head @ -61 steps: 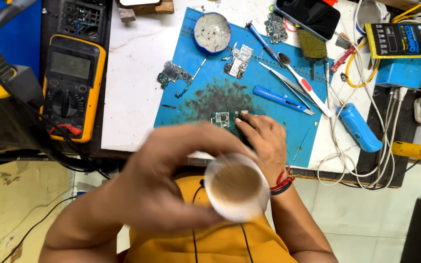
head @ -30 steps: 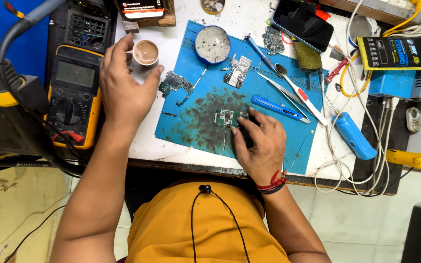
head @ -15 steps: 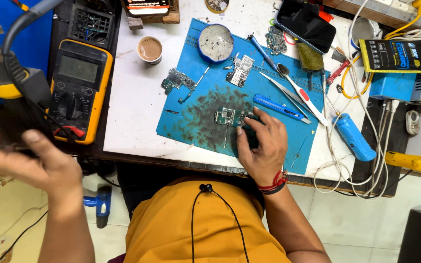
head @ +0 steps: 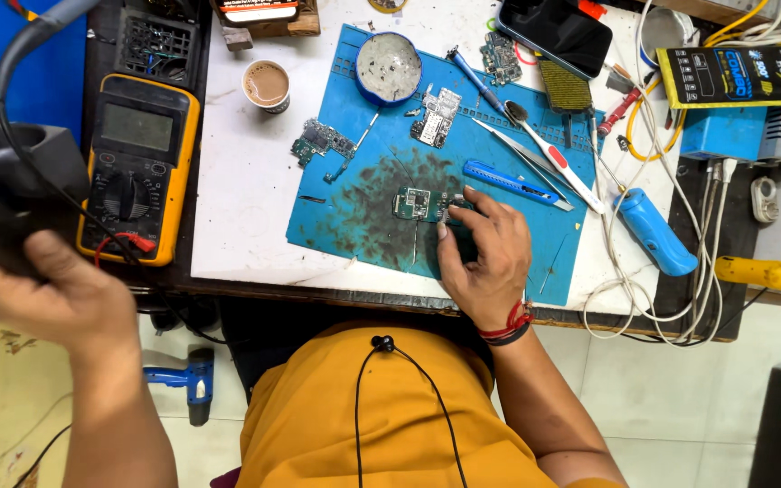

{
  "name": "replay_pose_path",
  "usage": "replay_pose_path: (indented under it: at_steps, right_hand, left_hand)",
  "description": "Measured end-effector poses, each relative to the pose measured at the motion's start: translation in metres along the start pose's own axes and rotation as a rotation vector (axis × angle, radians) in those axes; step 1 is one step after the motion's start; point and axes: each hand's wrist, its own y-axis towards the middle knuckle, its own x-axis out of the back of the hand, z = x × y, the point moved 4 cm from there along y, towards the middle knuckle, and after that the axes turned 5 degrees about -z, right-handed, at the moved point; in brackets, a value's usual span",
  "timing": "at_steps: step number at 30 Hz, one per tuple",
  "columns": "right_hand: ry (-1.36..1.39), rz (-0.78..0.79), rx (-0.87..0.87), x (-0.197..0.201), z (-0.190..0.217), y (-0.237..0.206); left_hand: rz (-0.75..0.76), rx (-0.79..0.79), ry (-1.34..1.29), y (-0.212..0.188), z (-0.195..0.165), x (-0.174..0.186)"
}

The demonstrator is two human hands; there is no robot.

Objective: The person solders components on a phone motherboard, holding the board with tweezers while applying a soldering iron to its contacts. They then reposition the board, wipe it, and use a hot air gun on the board while steadying it with tweezers.

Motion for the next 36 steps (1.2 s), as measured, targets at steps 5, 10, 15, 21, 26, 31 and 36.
replay_pose_path:
  at_steps: [5,10,15,21,26,31,36]
  right_hand:
    - [0.037,-0.064,0.066,0.009,-0.005,-0.011]
    - [0.235,-0.135,0.477,0.011,0.013,-0.037]
    - [0.357,-0.021,0.660,0.002,0.037,-0.049]
    - [0.170,0.023,0.485,0.015,0.045,-0.020]
    - [0.104,-0.035,0.378,0.025,0.046,0.000]
    - [0.213,-0.021,0.439,0.023,0.058,-0.009]
    - [0.348,-0.034,0.476,0.016,0.059,-0.023]
  left_hand:
    - [0.074,0.022,-0.093,-0.014,-0.045,0.020]
    - [0.345,-0.334,0.078,-0.047,-0.126,0.020]
    - [0.721,-0.387,-0.130,-0.061,-0.186,-0.012]
    - [0.471,-0.512,-0.182,-0.068,-0.212,-0.005]
    - [0.646,-0.464,-0.629,-0.106,-0.204,-0.012]
    - [0.666,-0.032,-0.727,-0.122,-0.176,-0.063]
    - [0.390,-0.060,-0.832,-0.121,-0.170,-0.074]
